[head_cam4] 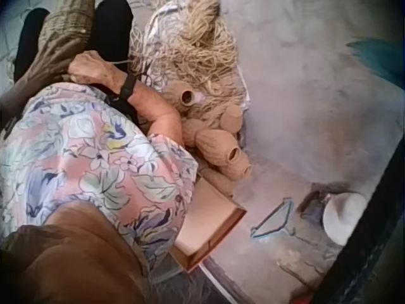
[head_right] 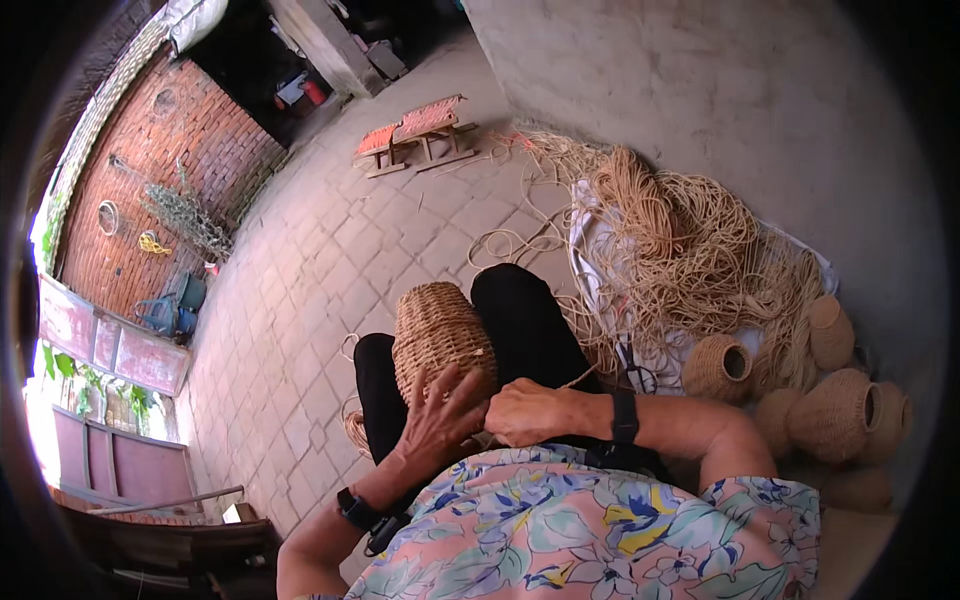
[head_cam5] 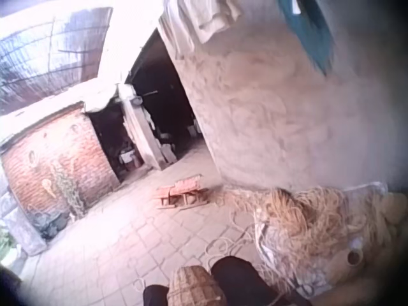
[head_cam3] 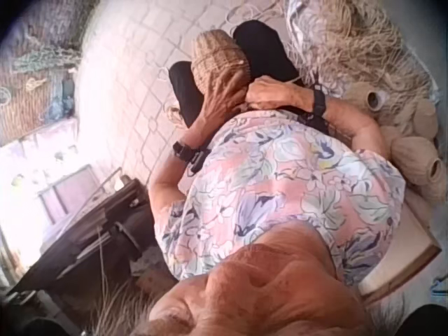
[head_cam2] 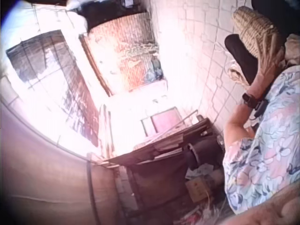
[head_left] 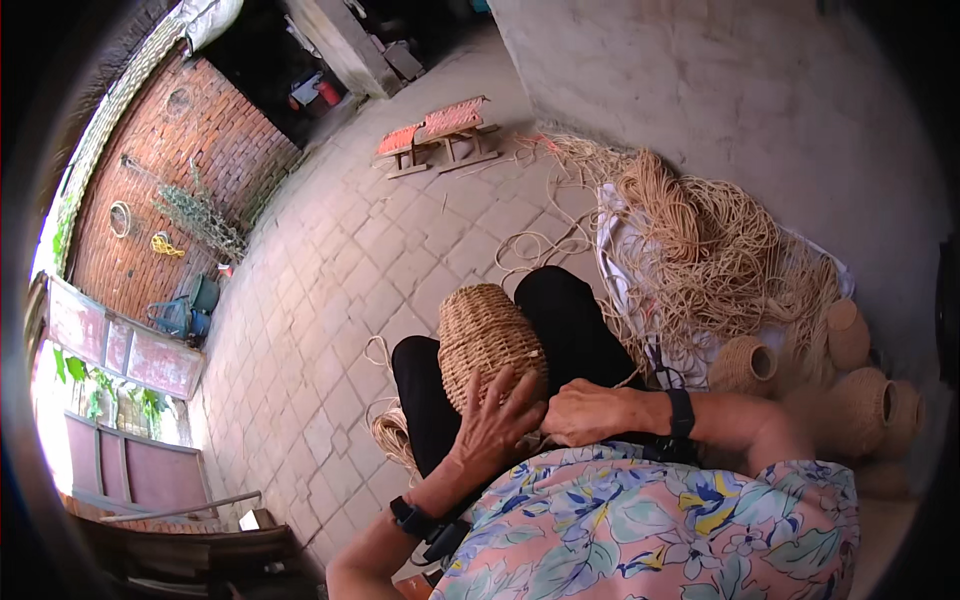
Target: Weaving a small basket or decorative item using dried plant fibers.
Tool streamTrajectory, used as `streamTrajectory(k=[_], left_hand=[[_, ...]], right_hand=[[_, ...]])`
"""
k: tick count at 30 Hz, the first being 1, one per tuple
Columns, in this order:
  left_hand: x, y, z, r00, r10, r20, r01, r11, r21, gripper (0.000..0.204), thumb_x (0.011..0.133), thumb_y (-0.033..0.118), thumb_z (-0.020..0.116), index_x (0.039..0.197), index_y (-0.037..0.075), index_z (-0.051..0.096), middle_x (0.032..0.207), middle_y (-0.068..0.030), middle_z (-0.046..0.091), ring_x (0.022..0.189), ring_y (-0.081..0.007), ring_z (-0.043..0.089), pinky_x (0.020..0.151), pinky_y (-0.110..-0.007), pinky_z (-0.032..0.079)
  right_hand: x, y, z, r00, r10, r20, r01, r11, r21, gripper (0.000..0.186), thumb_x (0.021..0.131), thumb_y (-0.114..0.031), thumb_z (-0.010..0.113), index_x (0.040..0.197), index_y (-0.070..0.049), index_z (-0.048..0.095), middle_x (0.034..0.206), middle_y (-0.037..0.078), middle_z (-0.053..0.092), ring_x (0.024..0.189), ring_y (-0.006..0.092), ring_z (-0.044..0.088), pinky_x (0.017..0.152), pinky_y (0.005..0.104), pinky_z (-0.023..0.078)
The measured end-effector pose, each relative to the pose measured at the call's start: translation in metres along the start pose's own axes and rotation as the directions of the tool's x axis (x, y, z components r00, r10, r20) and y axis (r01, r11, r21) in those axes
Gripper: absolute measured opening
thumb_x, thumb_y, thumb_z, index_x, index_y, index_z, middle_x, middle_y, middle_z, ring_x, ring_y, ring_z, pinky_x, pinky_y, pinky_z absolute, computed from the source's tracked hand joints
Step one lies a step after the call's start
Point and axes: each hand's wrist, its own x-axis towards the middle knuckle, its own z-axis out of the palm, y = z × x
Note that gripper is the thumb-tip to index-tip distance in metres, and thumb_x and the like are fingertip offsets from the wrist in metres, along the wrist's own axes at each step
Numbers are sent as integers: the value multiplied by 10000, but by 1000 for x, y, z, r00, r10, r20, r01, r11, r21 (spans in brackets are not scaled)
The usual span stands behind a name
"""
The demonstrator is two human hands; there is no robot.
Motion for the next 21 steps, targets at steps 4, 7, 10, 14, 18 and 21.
streamTrajectory(k=[4, 7, 10, 14, 18, 21], left_hand=[[-9, -4, 34, 999, 34, -39, -28, 989, 148, 450, 734, 260, 650, 1174, 181, 596, 1451, -114, 347, 1347, -329, 325, 1093, -643, 164], [-14, -11, 44, 996, 85, -37, -76, 977, 199, 470, 743, 242, 625, 1208, 181, 597, 1441, -116, 378, 1335, -337, 352, 1091, -624, 197], [0, -37, 41, 984, 26, -178, -12, 997, 80, 457, 764, 222, 610, 1217, 172, 605, 1416, -121, 429, 1322, -347, 379, 1095, -601, 215], [19, -85, 38, 804, -412, -428, 199, 866, -459, 411, 765, -70, 487, 1118, 57, 655, 1169, -149, 640, 1181, -302, 559, 1036, -413, 403], [19, -138, 32, 588, -757, -285, 95, 415, -905, 249, 884, 0, 472, 1045, -5, 662, 1051, -130, 669, 943, -215, 651, 838, -302, 515], [16, -146, 15, 690, -707, -158, 310, 485, -818, 306, 849, -7, 436, 1065, -20, 652, 983, -123, 691, 858, -189, 664, 754, -279, 521]], right_hand=[[-4, 0, -6, 997, -48, -53, 53, 994, 100, 247, 856, -236, 540, 785, -34, 663, 720, 199, 644, 712, 383, 645, 659, 458, 504], [-3, 2, -8, 990, -113, -87, 126, 981, 151, 252, 876, -252, 531, 799, -47, 657, 718, 186, 644, 711, 375, 640, 651, 446, 505], [-3, 4, -6, 986, -118, -121, 145, 958, 247, 248, 884, -258, 533, 808, -55, 652, 714, 174, 643, 704, 365, 637, 645, 448, 501], [-10, 3, -18, 981, -122, -154, 167, 928, 333, 245, 895, -256, 537, 816, -54, 652, 715, 160, 644, 690, 356, 634, 627, 443, 490], [-33, 16, -41, 978, -107, -182, 158, 942, 296, 245, 898, -261, 540, 825, -57, 656, 714, 150, 642, 679, 338, 635, 594, 411, 482], [-65, 43, -59, 994, 3, -114, 56, 856, 513, 199, 904, -208, 562, 897, -45, 677, 630, 71, 615, 559, 216, 590, 534, 335, 449]])
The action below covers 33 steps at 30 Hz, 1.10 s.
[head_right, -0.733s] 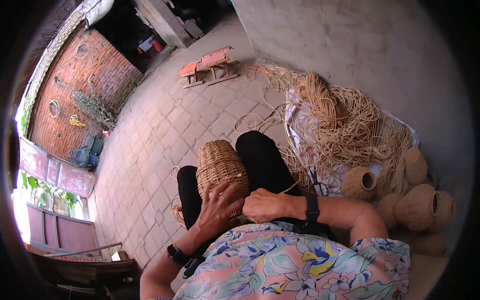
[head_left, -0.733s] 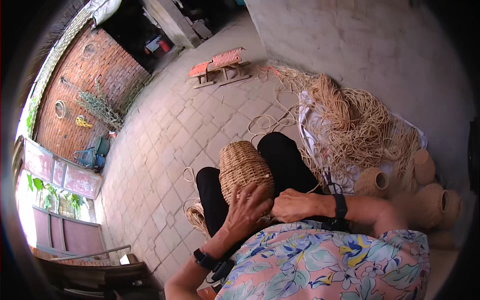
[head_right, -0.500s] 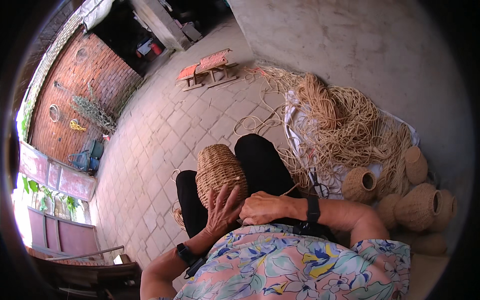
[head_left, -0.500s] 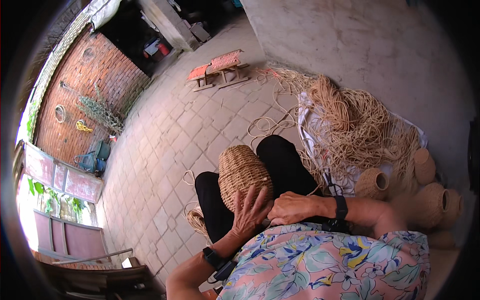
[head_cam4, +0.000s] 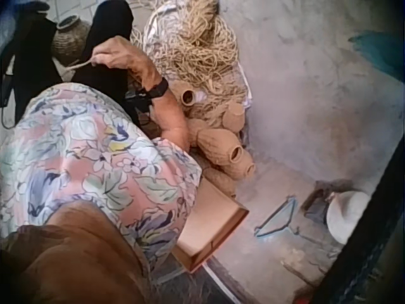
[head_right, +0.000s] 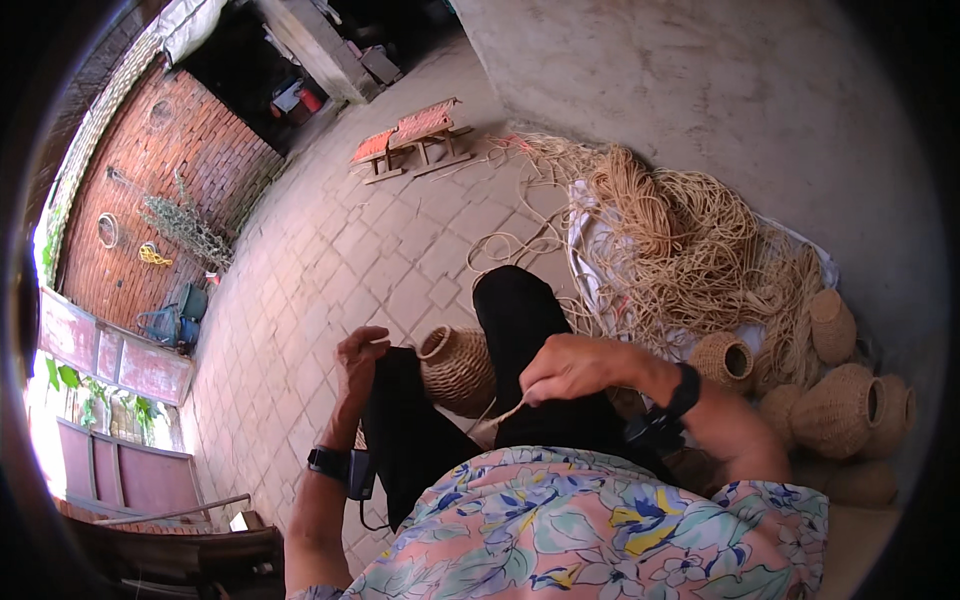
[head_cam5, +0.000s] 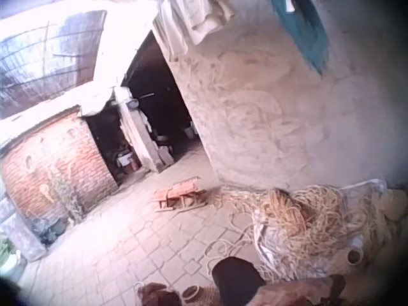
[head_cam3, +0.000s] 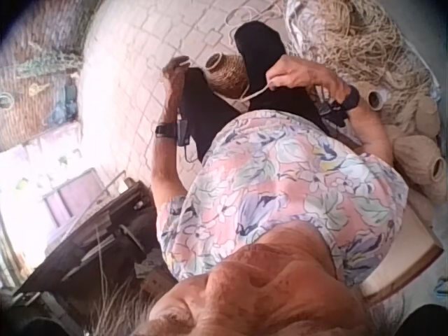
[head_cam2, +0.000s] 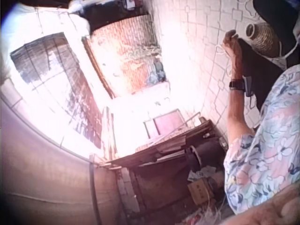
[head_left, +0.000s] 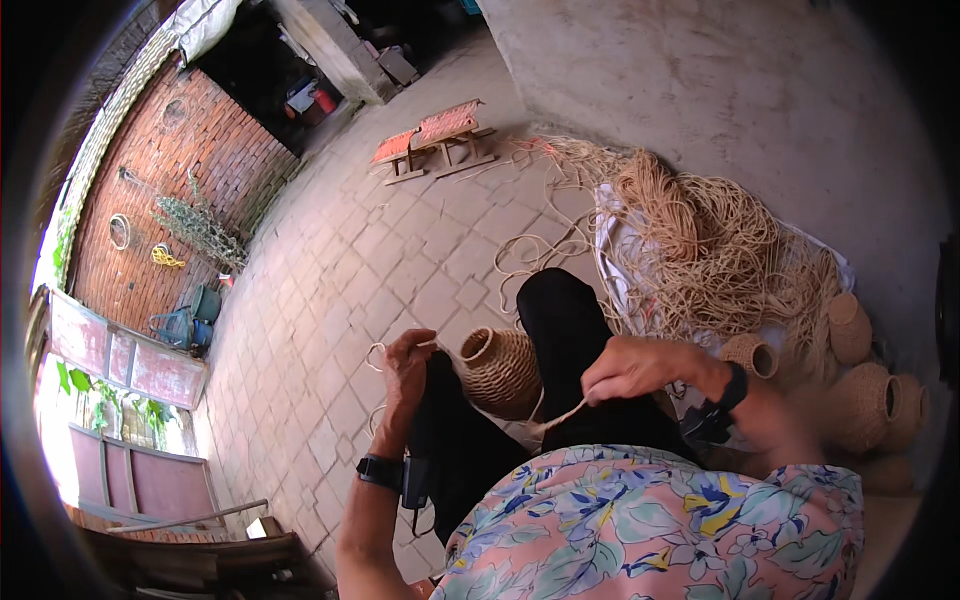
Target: Weaving a small basket or decorative item using dried plant fibers.
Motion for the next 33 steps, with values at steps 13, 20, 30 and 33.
streamTrajectory(k=[13, 20, 30, 33], left_hand=[[-18, 13, 14, 897, -252, 362, 234, 968, 94, 281, 841, 135, 551, 1060, -7, 655, 877, -92, 695, 743, -141, 662, 693, -245, 523], [-21, 15, 17, 878, -312, 364, 266, 949, 172, 266, 842, 135, 563, 1043, -12, 655, 851, -82, 684, 705, -133, 646, 649, -244, 512], [-6, 1, 22, 899, -240, 366, 134, 947, 291, 254, 847, 157, 593, 1045, 15, 664, 868, -99, 691, 779, -173, 664, 696, -288, 519], [11, 10, 45, 921, -45, 386, -136, 893, 429, 258, 841, 184, 608, 1047, 40, 669, 944, -124, 691, 867, -251, 663, 768, -352, 517]], right_hand=[[27, -24, 12, 984, 76, -163, -13, 936, 353, 261, 964, -217, 518, 935, 1, 660, 583, -29, 484, 521, 43, 442, 498, 224, 362], [39, -28, -7, 891, -13, -453, 271, 817, 509, 291, 980, -244, 517, 926, 1, 665, 590, -62, 445, 505, 15, 370, 478, 182, 298], [28, -116, -39, 919, -140, -367, 328, 789, 519, 293, 968, -270, 563, 938, 2, 668, 629, -71, 491, 538, 9, 403, 490, 174, 319], [24, -134, -30, 937, -200, -286, 328, 784, 526, 330, 957, -305, 580, 911, 7, 678, 601, -7, 560, 497, 24, 465, 457, 194, 346]])
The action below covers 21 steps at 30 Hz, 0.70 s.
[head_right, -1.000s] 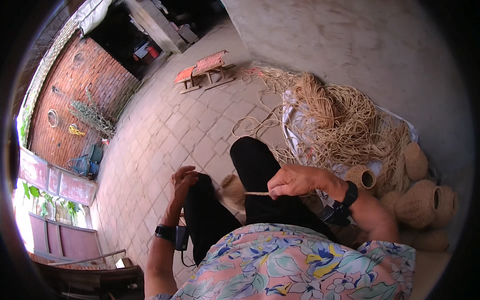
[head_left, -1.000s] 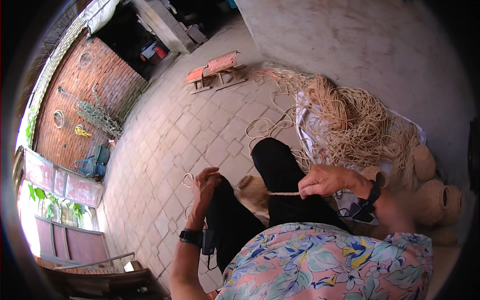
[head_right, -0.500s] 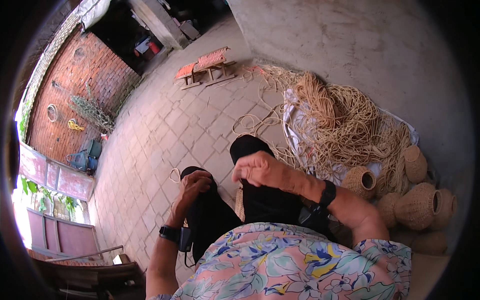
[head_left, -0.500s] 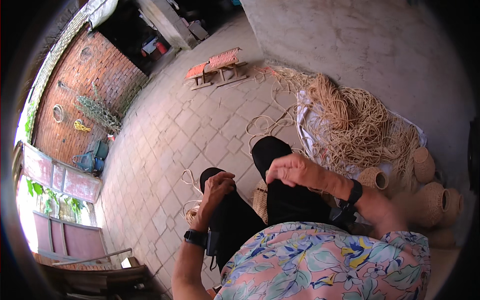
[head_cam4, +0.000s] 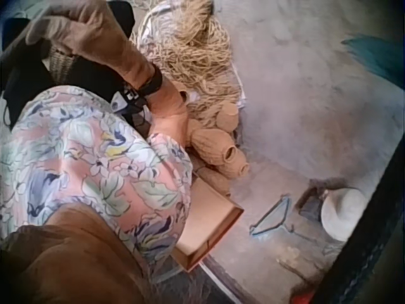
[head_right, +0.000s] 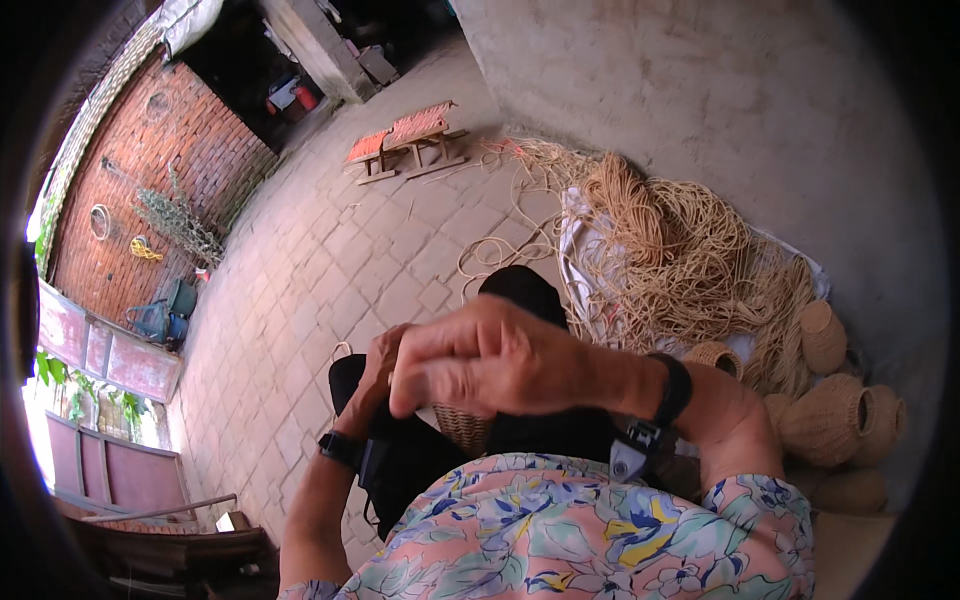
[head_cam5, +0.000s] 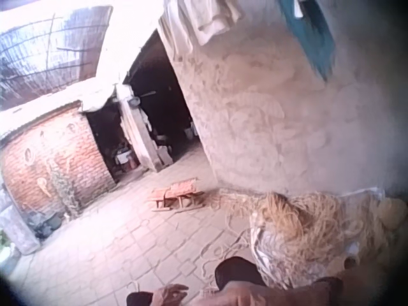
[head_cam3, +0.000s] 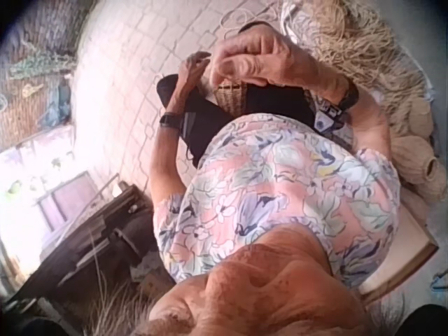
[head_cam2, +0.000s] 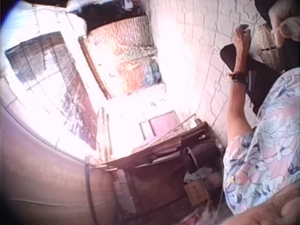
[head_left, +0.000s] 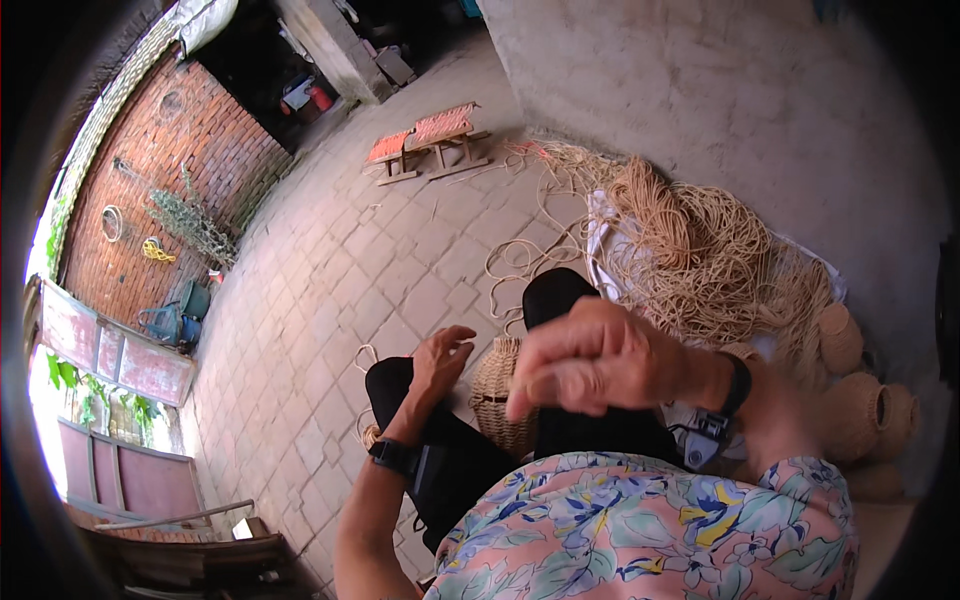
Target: Weaving a small basket or decorative item using dried plant fibers.
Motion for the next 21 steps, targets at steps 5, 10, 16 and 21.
streamTrajectory(k=[5, 10, 16, 21], left_hand=[[36, 9, 35, 934, 349, 73, -355, 896, 267, 341, 802, 288, 645, 1075, 87, 668, 1020, -157, 672, 929, -334, 639, 823, -437, 498], [46, -3, 65, 922, 88, 377, -273, 838, 473, 422, 809, 480, 573, 909, 96, 718, 865, -187, 683, 806, -341, 671, 727, -456, 517], [47, -55, 30, 946, -55, 320, 22, 994, 105, 419, 852, 465, 571, 884, 72, 714, 850, -136, 703, 760, -304, 671, 675, -412, 510], [15, -47, -39, 935, -347, -72, 227, 743, -630, 443, 918, 357, 544, 934, -65, 678, 842, -73, 684, 769, -154, 623, 695, -321, 500]], right_hand=[[-16, -12, 15, 979, -132, 155, 158, 974, -164, 302, 958, -288, 585, 925, 7, 643, 680, 38, 587, 610, 76, 542, 546, 240, 412], [-31, -15, 12, 972, -179, 150, 205, 963, -174, 262, 953, -242, 592, 919, 14, 638, 726, 109, 630, 639, 120, 611, 570, 256, 440], [-54, -23, -45, 953, -114, -282, 35, 962, -269, 240, 930, -251, 582, 920, -27, 669, 779, 15, 656, 616, 66, 564, 564, 224, 463], [-85, -15, -134, 538, -382, -751, -127, 844, -520, 279, 936, -300, 566, 919, -30, 635, 780, 18, 613, 628, 72, 518, 591, 214, 448]])
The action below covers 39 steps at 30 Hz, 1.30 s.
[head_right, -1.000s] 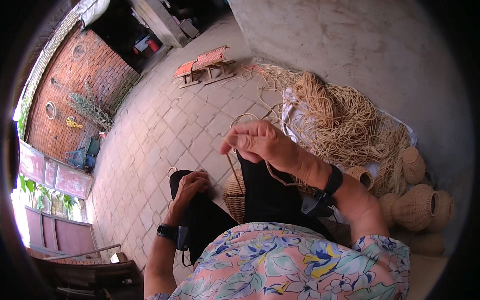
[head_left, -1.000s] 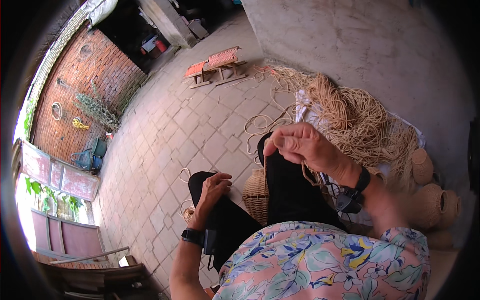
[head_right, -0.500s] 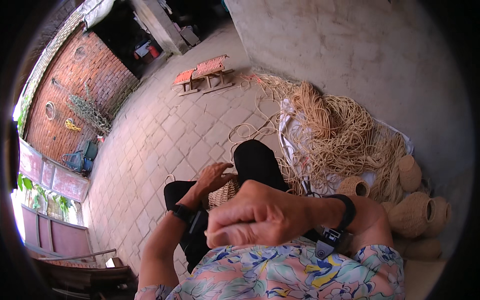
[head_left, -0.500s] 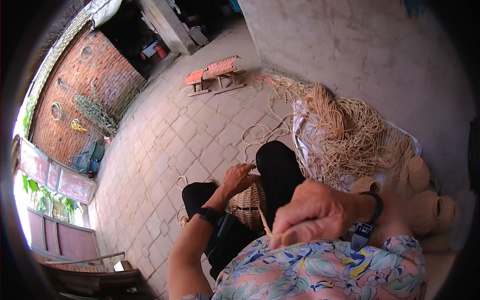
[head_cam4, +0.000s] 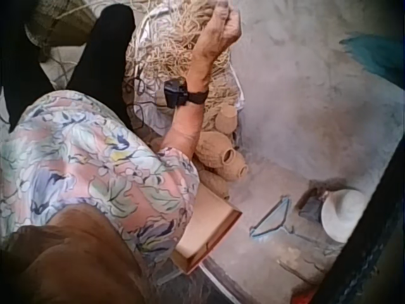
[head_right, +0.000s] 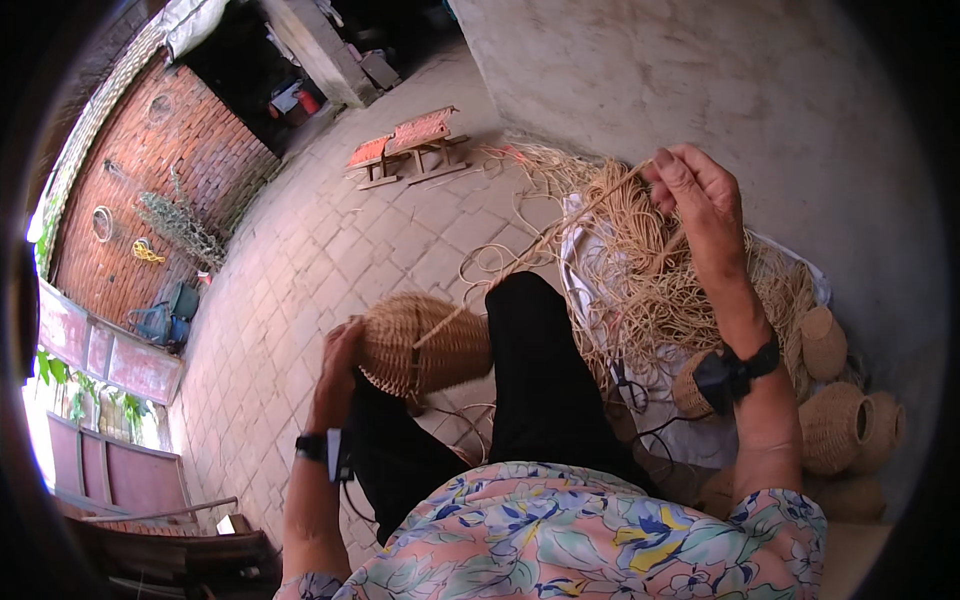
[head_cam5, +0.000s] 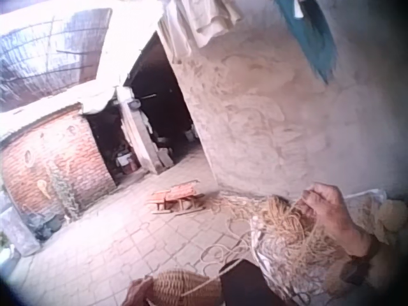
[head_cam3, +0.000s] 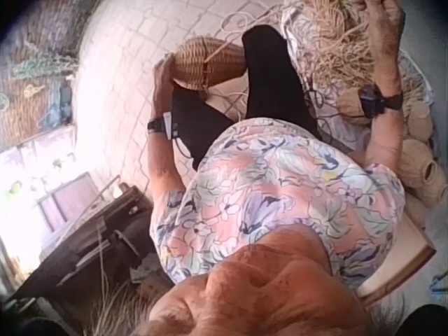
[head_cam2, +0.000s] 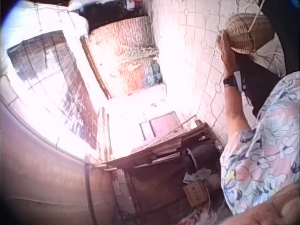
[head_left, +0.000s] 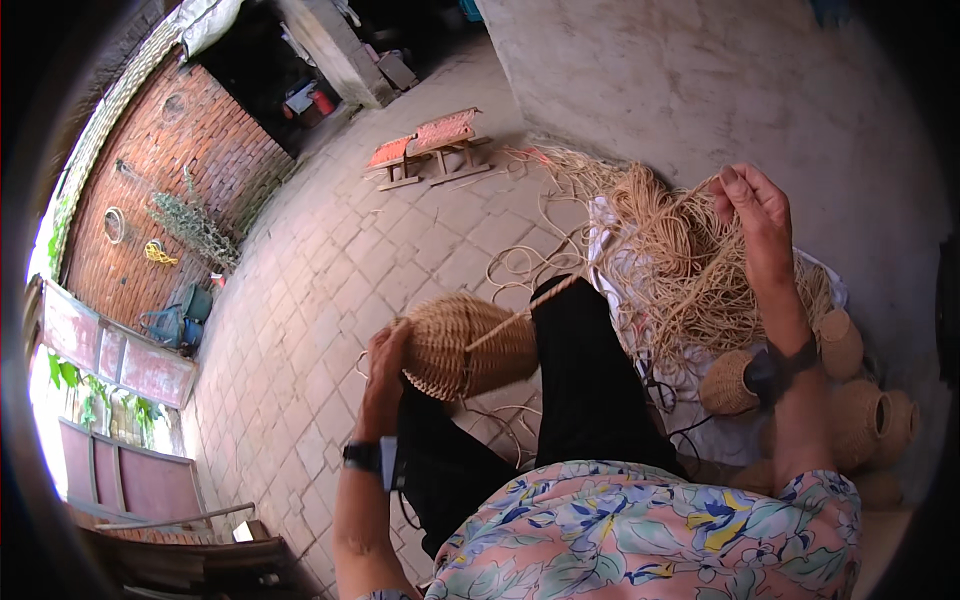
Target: Weaving a small basket or decorative item using dried plant fibers.
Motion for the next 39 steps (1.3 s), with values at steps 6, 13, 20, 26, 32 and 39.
streamTrajectory(k=[6, 13, 20, 26, 32, 39], left_hand=[[-101, 23, 19, 989, 132, 61, -65, 778, -625, 469, 952, 308, 537, 1281, -24, 482, 1253, -78, 570, 1093, -155, 548, 935, -324, 421], [-156, 0, 8, 976, 108, 187, -4, 874, -486, 491, 941, 268, 560, 1332, -17, 477, 1307, -78, 556, 1204, -179, 512, 1032, -334, 370], [-178, -10, -13, 984, -22, 179, 26, 999, -20, 429, 897, 334, 629, 1140, -17, 591, 1008, -15, 627, 895, -84, 528, 832, -249, 424], [-185, 1, -7, 858, 258, -444, -138, 949, 284, 412, 828, 259, 679, 1140, 2, 599, 1187, -116, 578, 1028, -214, 550, 930, -341, 426], [-167, 51, 16, 801, 592, 88, -537, 646, 543, 568, 795, 387, 698, 1271, 102, 577, 1408, -169, 413, 1287, -362, 385, 1103, -462, 279], [-166, 45, 26, 756, 648, 90, -560, 569, 602, 575, 778, 435, 707, 1243, 116, 596, 1420, -167, 400, 1303, -371, 358, 1095, -523, 266]], right_hand=[[-10, 60, 33, 847, -478, -234, 254, 749, -612, 261, 963, -271, 538, 902, -32, 624, 940, 90, 600, 748, 156, 562, 635, 285, 471], [-68, 101, 115, 957, 27, 290, 6, 994, -112, 483, 938, -404, 566, 1249, -37, 532, 1142, 106, 555, 1018, 198, 585, 882, 317, 474], [-88, 88, 166, 903, 84, 421, -87, 996, -10, 759, 905, -589, 525, 1361, 10, 429, 1301, 193, 495, 1236, 287, 473, 1033, 359, 364], [-91, 92, 173, 907, 34, 419, -39, 999, 3, 722, 915, -548, 541, 1363, 4, 417, 1266, 191, 485, 1207, 294, 466, 1038, 364, 345], [-94, 92, 176, 904, 13, 427, 12, 998, -56, 800, 894, -625, 504, 1366, 12, 401, 1257, 192, 485, 1198, 298, 465, 1030, 370, 341], [-92, 89, 174, 919, 16, 393, 21, 996, -92, 817, 881, -640, 498, 1352, 21, 405, 1228, 196, 486, 1164, 305, 472, 1012, 383, 348]])
